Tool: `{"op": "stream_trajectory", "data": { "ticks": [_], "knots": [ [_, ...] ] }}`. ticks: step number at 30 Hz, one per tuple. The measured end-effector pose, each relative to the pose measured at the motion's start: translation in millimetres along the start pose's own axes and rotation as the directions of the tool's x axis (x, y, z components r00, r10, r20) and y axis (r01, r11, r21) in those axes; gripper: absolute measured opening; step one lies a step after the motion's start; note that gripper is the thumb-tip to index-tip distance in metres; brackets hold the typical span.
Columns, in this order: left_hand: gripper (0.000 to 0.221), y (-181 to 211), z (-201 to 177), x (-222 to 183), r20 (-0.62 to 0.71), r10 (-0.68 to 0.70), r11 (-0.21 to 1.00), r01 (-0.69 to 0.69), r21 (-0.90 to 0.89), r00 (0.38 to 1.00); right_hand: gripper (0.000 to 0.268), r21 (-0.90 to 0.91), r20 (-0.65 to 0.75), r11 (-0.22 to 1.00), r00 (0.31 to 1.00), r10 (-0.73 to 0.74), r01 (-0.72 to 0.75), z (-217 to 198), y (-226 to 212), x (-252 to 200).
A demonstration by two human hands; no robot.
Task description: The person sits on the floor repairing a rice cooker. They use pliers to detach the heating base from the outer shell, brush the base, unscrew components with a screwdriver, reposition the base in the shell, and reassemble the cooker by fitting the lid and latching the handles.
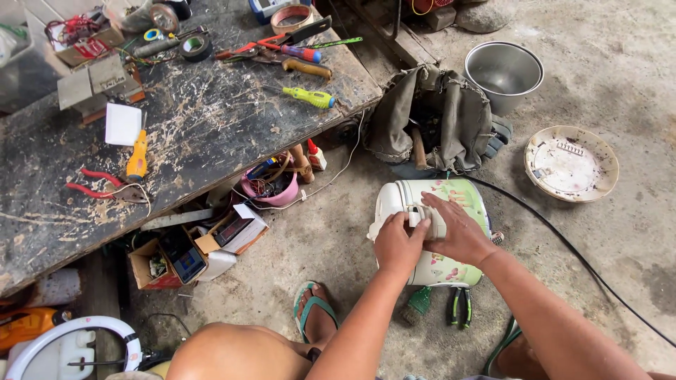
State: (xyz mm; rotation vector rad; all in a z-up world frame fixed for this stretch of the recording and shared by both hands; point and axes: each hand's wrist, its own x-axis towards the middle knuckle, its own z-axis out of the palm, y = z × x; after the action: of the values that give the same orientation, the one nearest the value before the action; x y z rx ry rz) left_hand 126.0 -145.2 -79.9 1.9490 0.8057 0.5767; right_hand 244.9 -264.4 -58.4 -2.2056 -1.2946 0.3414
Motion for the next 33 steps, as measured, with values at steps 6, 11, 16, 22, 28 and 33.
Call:
{"op": "stream_trajectory", "data": {
  "ticks": [6,11,16,22,28,33],
  "knots": [
    [0.024,-17,13,2,0.071,-0.229,0.968,0.234,-0.086,0.971,0.122,-0.043,0.124,0.996,0.989,0.080,-0.075,-14,1,-2],
    [0.020,-19,21,-8,0.034,-0.345,0.908,0.343,-0.242,0.938,0.116,0.016,0.136,1.000,0.991,0.019,-0.021,-13,7,-3],
    [0.019,-23,19,3,0.045,-0.336,0.901,0.335,-0.277,0.941,0.109,0.043,0.113,0.999,0.994,0.012,-0.017,-8,9,-9],
    [0.017,-20,16,-3,0.006,-0.283,0.923,0.274,-0.271,0.959,0.112,0.053,0.102,0.998,0.994,-0.024,0.019,-7,14,-6],
    [0.019,-1,0,29,-0.082,-0.271,0.912,0.228,-0.342,0.959,0.104,0.045,0.080,0.998,0.996,-0.049,0.045,-4,16,-5],
    [0.018,0,-19,38,0.046,-0.372,0.768,0.335,-0.545,0.927,0.099,0.120,0.048,0.992,0.998,-0.032,0.026,-5,12,-2]
  ]
}}
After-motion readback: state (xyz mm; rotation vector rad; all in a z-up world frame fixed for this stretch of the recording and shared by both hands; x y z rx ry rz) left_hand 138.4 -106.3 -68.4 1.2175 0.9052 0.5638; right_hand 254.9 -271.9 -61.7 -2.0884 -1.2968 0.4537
